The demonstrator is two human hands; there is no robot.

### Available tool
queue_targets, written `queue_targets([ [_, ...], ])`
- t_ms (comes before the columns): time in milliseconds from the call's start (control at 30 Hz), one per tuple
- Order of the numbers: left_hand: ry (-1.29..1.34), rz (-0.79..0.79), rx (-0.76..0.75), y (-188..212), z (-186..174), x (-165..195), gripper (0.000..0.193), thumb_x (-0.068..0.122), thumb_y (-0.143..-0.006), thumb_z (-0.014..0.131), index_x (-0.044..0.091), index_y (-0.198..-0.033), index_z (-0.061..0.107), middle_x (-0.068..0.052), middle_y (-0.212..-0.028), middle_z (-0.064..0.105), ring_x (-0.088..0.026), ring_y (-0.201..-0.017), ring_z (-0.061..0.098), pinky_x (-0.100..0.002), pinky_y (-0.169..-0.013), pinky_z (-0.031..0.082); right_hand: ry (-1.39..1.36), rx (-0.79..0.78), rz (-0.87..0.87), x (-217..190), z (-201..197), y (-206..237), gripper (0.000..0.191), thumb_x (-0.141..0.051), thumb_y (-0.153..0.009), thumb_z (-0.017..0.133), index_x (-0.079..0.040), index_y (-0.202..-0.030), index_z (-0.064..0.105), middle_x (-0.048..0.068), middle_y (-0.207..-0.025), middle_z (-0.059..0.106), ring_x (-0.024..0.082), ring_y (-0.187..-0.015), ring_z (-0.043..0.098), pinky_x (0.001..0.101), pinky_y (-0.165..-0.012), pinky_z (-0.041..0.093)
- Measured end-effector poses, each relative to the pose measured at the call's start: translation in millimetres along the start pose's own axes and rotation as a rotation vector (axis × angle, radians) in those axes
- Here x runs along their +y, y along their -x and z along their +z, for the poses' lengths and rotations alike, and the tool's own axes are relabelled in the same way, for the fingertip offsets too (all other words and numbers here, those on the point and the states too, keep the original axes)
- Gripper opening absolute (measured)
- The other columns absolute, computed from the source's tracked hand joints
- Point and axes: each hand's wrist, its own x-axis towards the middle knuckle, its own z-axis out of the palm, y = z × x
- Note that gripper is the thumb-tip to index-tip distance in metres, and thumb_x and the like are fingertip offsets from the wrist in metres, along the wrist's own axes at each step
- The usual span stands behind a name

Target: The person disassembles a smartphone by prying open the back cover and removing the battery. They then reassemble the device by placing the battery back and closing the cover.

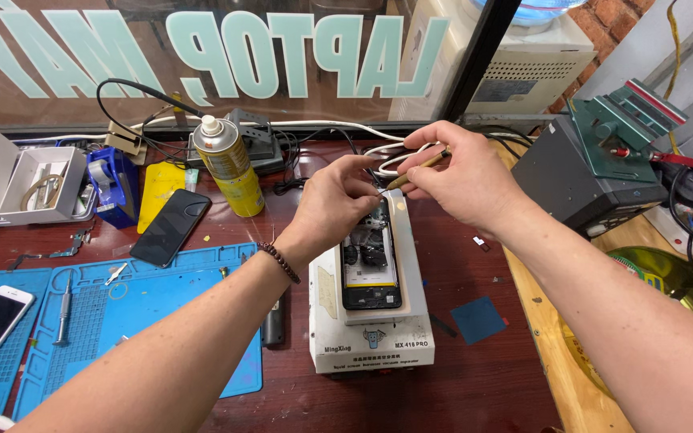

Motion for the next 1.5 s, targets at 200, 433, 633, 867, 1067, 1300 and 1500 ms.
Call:
queue_targets([
  [200,0.007,0.012,0.04,5,2,-3,0.059,0.001,-0.084,0.074,0.002,-0.139,0.055,-0.008,-0.098,0.081,-0.011,-0.093,0.076,-0.026,-0.082,0.061,-0.016,0.031,0.015,-3,-1,5,0.029,-0.006,-0.093,0.063,-0.001,-0.122,0.062,0.01,-0.101,0.077,0.017,-0.086,0.078,0.0276,-0.075,0.066],
  [433,-0.034,0.03,0.043,10,3,2,0.054,0.002,-0.085,0.073,0.004,-0.137,0.059,-0.008,-0.099,0.082,-0.011,-0.093,0.077,-0.026,-0.083,0.06,-0.087,0.033,0.087,-7,-2,5,0.037,-0.004,-0.089,0.068,-0.001,-0.124,0.059,0.012,-0.096,0.073,0.019,-0.083,0.078,0.0289,-0.07,0.066],
  [633,-0.056,0.048,0.027,12,5,10,0.056,0.002,-0.085,0.072,0.003,-0.139,0.057,-0.009,-0.102,0.082,-0.012,-0.095,0.077,-0.026,-0.084,0.059,-0.147,0.041,0.145,-10,-6,3,0.038,-0.003,-0.089,0.068,0.0,-0.125,0.058,0.012,-0.092,0.073,0.02,-0.081,0.076,0.03,-0.068,0.066],
  [867,-0.066,-0.002,-0.001,13,4,11,0.059,0.002,-0.083,0.072,0.003,-0.139,0.053,-0.012,-0.116,0.076,-0.016,-0.105,0.073,-0.029,-0.09,0.059,-0.068,0.053,0.108,-8,-7,5,0.037,-0.004,-0.09,0.067,-0.001,-0.125,0.057,0.011,-0.093,0.071,0.019,-0.083,0.078,0.0288,-0.069,0.067],
  [1067,-0.511,0.21,0.025,16,4,-5,0.035,-0.004,-0.077,0.063,0.003,-0.111,0.07,-0.014,-0.126,0.069,-0.031,-0.125,0.06,-0.037,-0.107,0.047,0.08,0.078,0.022,7,3,7,0.031,-0.004,-0.088,0.067,-0.001,-0.118,0.061,0.01,-0.093,0.075,0.018,-0.08,0.079,0.0291,-0.067,0.065],
  [1300,-0.699,0.355,0.029,13,10,-33,0.033,0.002,-0.08,0.059,0.009,-0.104,0.079,-0.021,-0.138,0.06,-0.04,-0.134,0.046,-0.045,-0.113,0.038,0.088,0.074,0.013,24,10,5,0.03,-0.004,-0.088,0.067,-0.002,-0.117,0.06,0.009,-0.093,0.075,0.018,-0.079,0.079,0.0293,-0.064,0.066],
  [1500,-0.651,0.271,-0.021,12,11,-37,0.034,0.002,-0.081,0.059,0.009,-0.108,0.079,-0.02,-0.141,0.057,-0.04,-0.138,0.043,-0.046,-0.113,0.036,0.061,0.069,0.034,26,11,3,0.031,-0.004,-0.088,0.067,-0.001,-0.119,0.06,0.01,-0.095,0.074,0.02,-0.08,0.079,0.0302,-0.064,0.066],
])
